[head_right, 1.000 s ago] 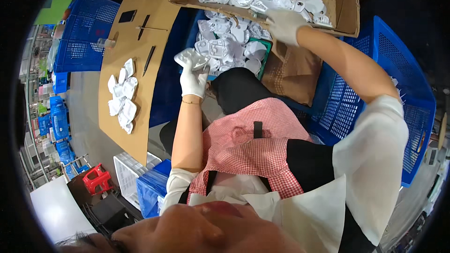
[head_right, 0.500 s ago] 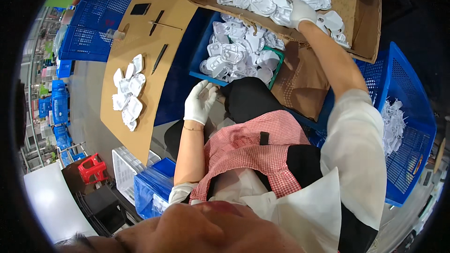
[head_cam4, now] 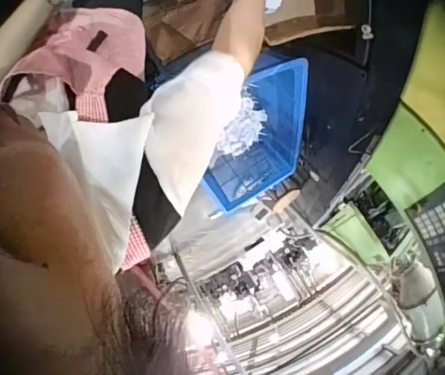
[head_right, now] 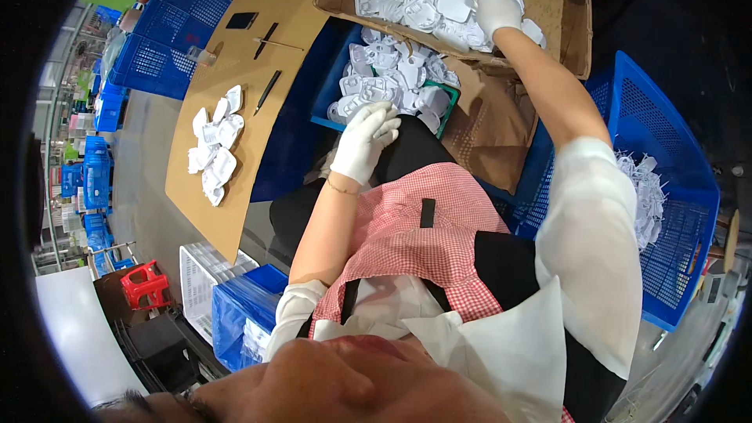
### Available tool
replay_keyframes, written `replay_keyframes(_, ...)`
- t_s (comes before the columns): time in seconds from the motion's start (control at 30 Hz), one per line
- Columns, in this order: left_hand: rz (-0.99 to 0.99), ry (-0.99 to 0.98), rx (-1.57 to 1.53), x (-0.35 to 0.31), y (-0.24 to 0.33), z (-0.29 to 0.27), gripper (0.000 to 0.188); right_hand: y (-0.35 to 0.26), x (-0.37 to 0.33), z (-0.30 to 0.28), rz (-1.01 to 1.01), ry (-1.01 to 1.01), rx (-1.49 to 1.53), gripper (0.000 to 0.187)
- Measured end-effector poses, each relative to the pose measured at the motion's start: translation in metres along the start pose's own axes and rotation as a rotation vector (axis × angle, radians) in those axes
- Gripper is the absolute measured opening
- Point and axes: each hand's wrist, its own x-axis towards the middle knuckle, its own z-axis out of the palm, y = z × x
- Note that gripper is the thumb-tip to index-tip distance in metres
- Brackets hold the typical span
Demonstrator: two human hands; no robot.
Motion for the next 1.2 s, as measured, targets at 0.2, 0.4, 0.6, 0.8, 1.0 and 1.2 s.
replay_keyframes(0.2,0.003,0.068,0.154,-0.032,0.006,-0.015,0.046,-0.046,-0.026,-0.038,0.177,-0.120,0.477,0.030)
replay_keyframes(0.4,-0.054,-0.575,-0.243,-0.047,0.059,0.012,0.063,-0.146,-0.050,-0.165,-0.369,-0.740,0.850,0.040)
replay_keyframes(0.6,0.161,-0.491,-0.237,-0.082,0.052,0.038,0.082,-0.173,-0.069,-0.194,-0.482,-0.496,0.887,0.040)
replay_keyframes(0.8,0.546,-0.116,0.030,-0.122,0.083,0.028,0.118,-0.164,-0.112,-0.218,-0.638,-0.560,0.688,0.037)
replay_keyframes(1.0,0.729,-0.070,0.329,-0.132,0.086,0.028,0.139,-0.180,-0.118,-0.223,-0.804,-0.610,0.485,0.032)
replay_keyframes(1.2,0.839,0.121,0.701,-0.140,0.082,0.033,0.135,-0.189,-0.118,-0.224,-0.906,-0.607,0.237,0.029)
